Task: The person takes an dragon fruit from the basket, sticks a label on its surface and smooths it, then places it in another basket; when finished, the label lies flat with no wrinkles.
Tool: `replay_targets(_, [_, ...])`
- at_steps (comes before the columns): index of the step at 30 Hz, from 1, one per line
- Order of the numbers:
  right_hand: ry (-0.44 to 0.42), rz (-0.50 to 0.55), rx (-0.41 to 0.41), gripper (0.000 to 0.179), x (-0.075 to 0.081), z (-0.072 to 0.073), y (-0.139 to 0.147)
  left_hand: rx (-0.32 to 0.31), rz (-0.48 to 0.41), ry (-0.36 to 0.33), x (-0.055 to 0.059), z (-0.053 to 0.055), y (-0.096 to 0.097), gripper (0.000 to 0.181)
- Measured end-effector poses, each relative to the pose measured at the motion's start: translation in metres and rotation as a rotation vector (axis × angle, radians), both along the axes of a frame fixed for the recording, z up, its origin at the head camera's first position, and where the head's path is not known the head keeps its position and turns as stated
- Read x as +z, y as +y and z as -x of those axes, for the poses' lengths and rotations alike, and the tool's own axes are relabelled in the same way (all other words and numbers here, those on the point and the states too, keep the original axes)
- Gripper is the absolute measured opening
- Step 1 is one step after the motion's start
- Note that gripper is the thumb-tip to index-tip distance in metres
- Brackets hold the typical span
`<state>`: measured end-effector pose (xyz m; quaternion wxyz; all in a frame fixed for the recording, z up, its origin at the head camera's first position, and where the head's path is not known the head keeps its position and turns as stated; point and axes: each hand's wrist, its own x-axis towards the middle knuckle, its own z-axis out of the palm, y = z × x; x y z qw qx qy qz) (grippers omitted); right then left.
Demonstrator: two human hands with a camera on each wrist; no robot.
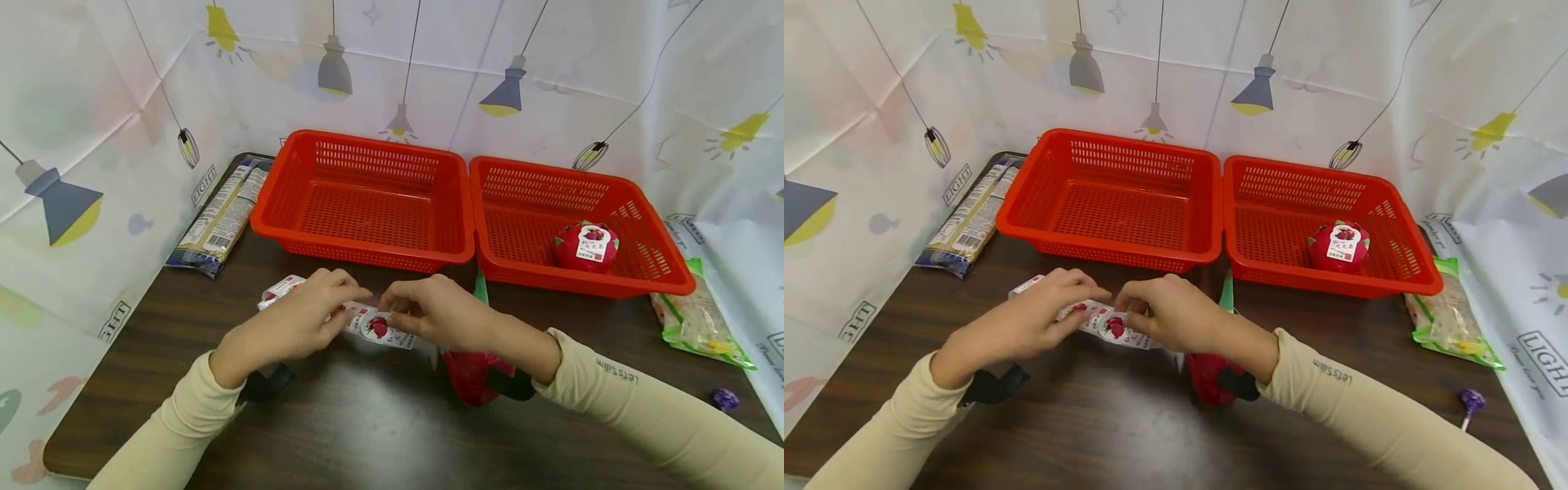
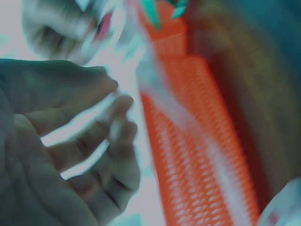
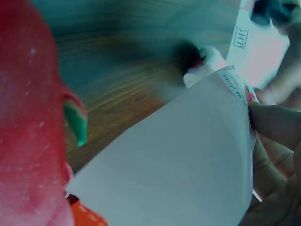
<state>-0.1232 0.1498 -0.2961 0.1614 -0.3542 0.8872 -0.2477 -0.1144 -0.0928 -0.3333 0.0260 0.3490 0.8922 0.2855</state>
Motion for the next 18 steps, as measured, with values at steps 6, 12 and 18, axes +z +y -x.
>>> replay_targets(6, [0.03,0.059,0.064,0.015,-0.001,-0.007,-0.003,-0.187,-0.121,-0.351,0.014,0.041,-0.012,0.025])
replay_targets(12, [0.038,0.075,0.076,0.009,-0.005,-0.012,-0.007,-0.312,-0.117,-0.586,-0.007,0.065,-0.011,0.018])
replay_targets(18, [0.044,0.063,0.064,0.007,-0.006,-0.013,-0.009,-0.32,-0.188,-0.642,-0.015,0.062,-0.012,0.01])
